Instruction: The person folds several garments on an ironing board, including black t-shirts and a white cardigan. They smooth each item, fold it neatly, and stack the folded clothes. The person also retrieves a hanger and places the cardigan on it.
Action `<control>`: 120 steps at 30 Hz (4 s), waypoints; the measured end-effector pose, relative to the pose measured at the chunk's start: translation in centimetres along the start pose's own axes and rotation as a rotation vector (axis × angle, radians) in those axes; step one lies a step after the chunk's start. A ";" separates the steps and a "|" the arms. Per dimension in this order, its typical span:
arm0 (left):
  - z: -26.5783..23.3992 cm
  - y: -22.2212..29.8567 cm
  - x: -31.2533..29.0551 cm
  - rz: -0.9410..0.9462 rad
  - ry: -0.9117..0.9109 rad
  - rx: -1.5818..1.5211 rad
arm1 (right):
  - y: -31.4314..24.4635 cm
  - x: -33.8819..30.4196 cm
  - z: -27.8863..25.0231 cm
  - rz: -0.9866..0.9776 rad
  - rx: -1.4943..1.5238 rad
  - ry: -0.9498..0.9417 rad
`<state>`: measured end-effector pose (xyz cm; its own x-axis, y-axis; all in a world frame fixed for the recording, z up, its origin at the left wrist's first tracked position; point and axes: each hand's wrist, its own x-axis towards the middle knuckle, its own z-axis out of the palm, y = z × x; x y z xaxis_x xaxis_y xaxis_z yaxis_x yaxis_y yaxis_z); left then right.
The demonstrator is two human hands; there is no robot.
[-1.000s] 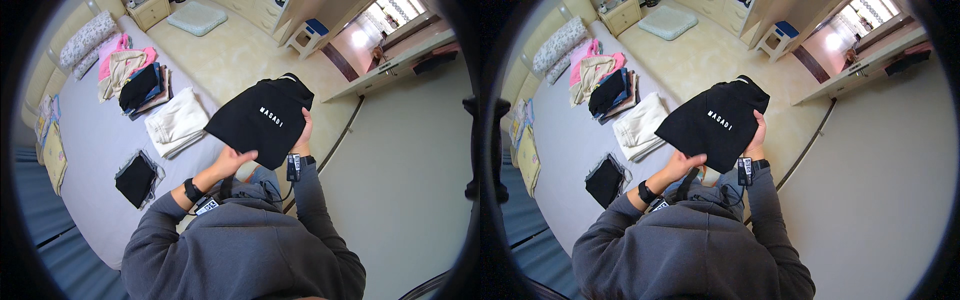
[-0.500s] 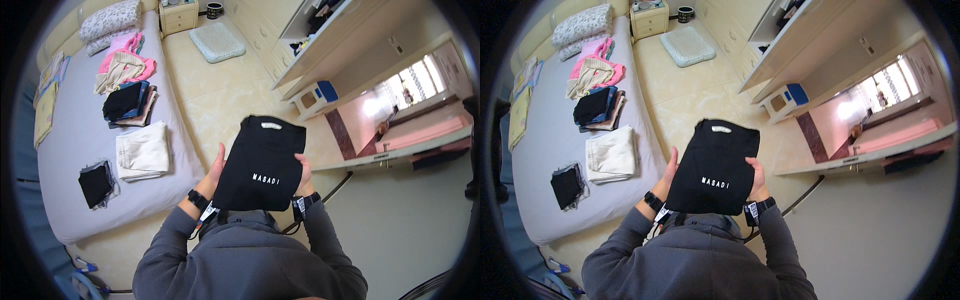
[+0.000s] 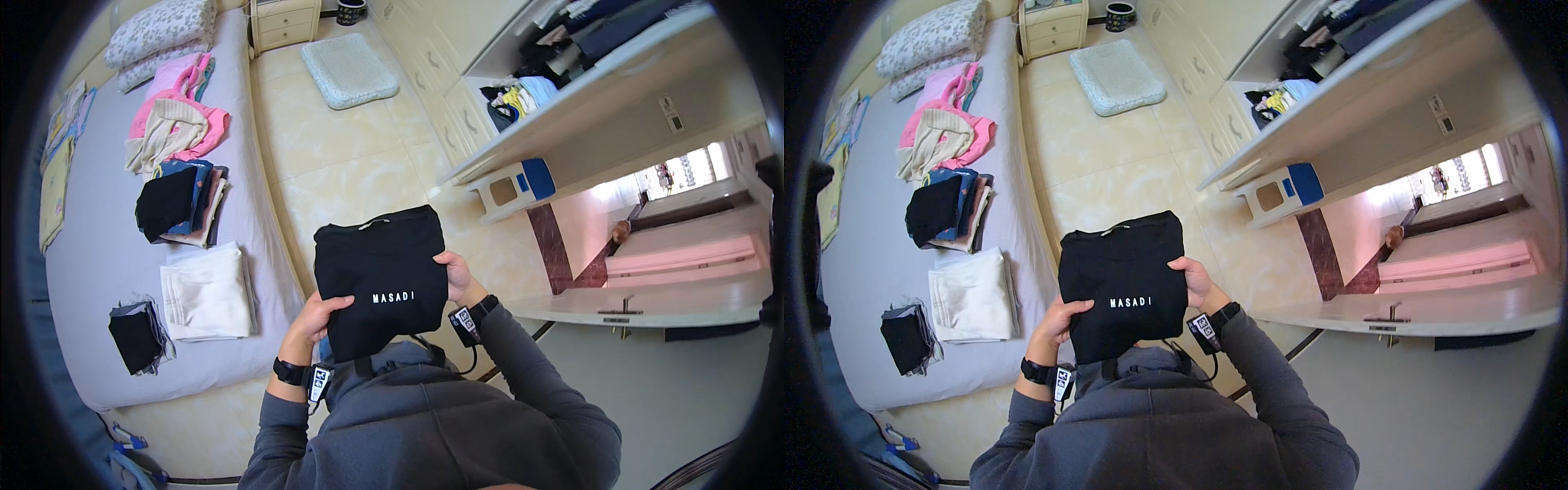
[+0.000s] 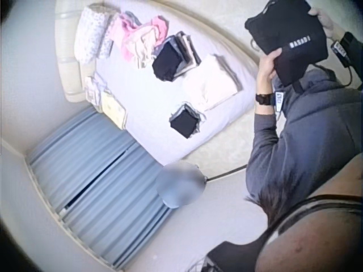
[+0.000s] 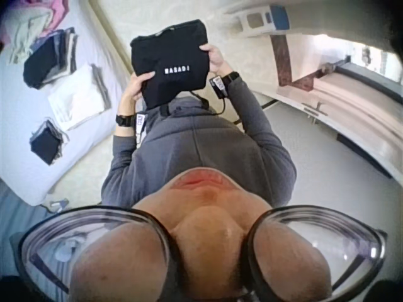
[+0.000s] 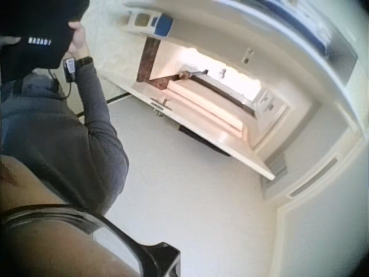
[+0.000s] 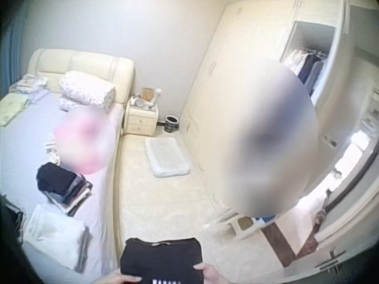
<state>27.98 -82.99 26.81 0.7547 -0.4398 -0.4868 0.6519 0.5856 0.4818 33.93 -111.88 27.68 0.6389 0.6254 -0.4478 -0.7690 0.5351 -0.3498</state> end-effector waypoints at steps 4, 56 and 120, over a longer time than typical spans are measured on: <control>-2.0 6.1 4.8 0.026 0.015 0.000 | -5.0 7.2 1.1 0.133 -0.054 0.033; -24.4 11.2 -5.4 0.848 1.709 -0.444 | 23.3 59.4 22.7 0.725 -1.431 -1.195; -16.8 47.1 -19.3 1.188 1.516 0.313 | -3.6 75.0 59.4 0.084 -1.504 -0.880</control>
<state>42.91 -35.50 46.70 0.1833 0.9790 0.0897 0.0583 -0.1019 0.9931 85.82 -33.21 44.22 0.0273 0.9899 -0.1391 0.1812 -0.1417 -0.9732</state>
